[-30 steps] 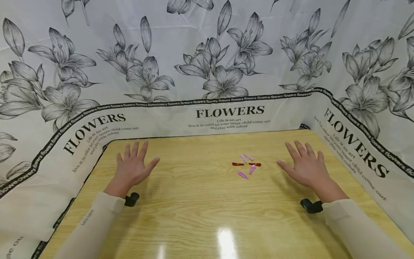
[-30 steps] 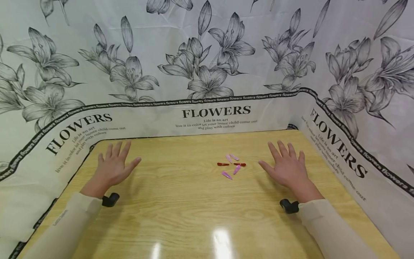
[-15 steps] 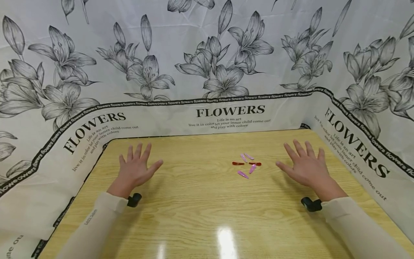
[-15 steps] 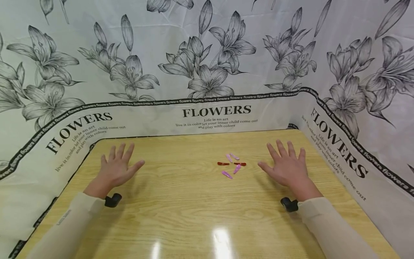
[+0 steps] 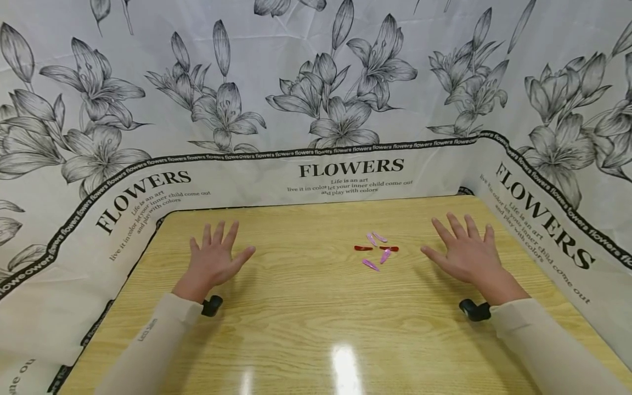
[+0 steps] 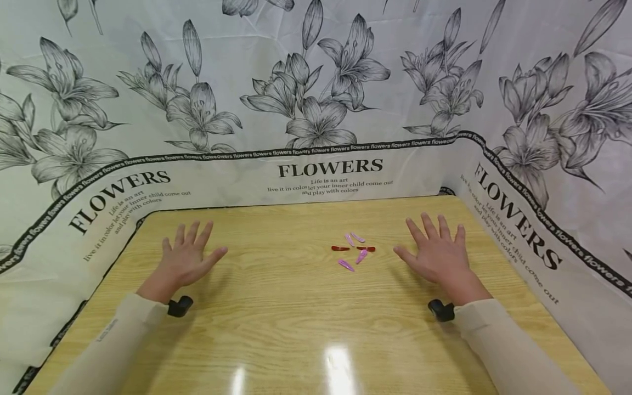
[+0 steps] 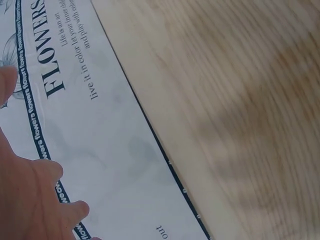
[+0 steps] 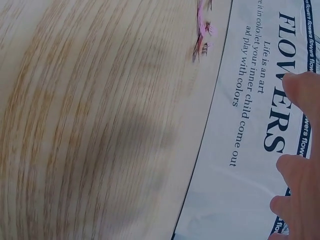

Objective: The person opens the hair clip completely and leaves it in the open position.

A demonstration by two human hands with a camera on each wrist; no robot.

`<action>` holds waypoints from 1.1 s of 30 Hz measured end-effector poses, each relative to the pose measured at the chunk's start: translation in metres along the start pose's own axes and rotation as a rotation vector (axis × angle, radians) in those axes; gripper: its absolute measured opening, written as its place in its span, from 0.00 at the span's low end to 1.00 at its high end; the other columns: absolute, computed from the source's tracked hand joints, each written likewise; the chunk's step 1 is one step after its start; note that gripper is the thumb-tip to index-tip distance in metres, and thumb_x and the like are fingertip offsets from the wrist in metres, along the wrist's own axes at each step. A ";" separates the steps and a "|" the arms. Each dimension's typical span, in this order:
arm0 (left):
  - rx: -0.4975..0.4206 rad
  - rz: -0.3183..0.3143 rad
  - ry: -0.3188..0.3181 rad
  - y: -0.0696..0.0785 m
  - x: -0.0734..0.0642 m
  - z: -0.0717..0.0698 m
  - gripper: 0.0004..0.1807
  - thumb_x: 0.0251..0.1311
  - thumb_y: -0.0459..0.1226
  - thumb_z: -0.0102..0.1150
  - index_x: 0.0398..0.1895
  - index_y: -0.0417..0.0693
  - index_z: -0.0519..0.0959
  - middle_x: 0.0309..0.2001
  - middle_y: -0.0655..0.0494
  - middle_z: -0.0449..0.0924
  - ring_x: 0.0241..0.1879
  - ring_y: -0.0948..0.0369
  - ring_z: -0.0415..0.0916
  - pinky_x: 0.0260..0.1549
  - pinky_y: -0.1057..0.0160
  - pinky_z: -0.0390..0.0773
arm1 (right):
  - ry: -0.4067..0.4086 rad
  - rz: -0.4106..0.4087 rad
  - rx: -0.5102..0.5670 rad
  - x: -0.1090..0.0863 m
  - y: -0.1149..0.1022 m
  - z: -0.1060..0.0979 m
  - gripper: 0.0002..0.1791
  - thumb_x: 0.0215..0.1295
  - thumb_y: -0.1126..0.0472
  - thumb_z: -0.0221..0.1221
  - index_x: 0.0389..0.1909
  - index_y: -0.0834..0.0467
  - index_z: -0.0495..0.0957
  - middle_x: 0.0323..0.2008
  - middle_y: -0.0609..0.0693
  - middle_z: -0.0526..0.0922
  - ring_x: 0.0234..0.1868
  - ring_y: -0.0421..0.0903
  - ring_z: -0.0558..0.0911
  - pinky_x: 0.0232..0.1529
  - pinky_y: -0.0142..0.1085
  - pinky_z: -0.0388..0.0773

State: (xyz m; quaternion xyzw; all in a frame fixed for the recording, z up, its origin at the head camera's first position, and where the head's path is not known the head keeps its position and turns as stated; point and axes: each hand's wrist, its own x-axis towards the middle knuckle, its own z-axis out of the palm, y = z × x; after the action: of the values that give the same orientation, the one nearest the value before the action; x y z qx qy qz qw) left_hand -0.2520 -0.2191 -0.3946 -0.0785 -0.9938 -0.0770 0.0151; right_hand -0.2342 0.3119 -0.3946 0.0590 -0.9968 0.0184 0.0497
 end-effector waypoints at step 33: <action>-0.039 0.134 0.055 0.046 0.012 0.026 0.41 0.68 0.61 0.41 0.77 0.50 0.50 0.73 0.39 0.55 0.72 0.36 0.49 0.62 0.28 0.52 | 0.149 -0.057 0.021 -0.002 -0.007 0.009 0.27 0.65 0.48 0.56 0.59 0.60 0.74 0.58 0.67 0.74 0.59 0.68 0.71 0.55 0.68 0.63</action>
State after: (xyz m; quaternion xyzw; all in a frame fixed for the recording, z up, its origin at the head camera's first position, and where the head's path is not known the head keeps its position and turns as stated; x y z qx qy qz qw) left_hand -0.2572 -0.1681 -0.4127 -0.1428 -0.9839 -0.0972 0.0461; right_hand -0.2318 0.3045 -0.4038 0.0863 -0.9881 0.0318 0.1236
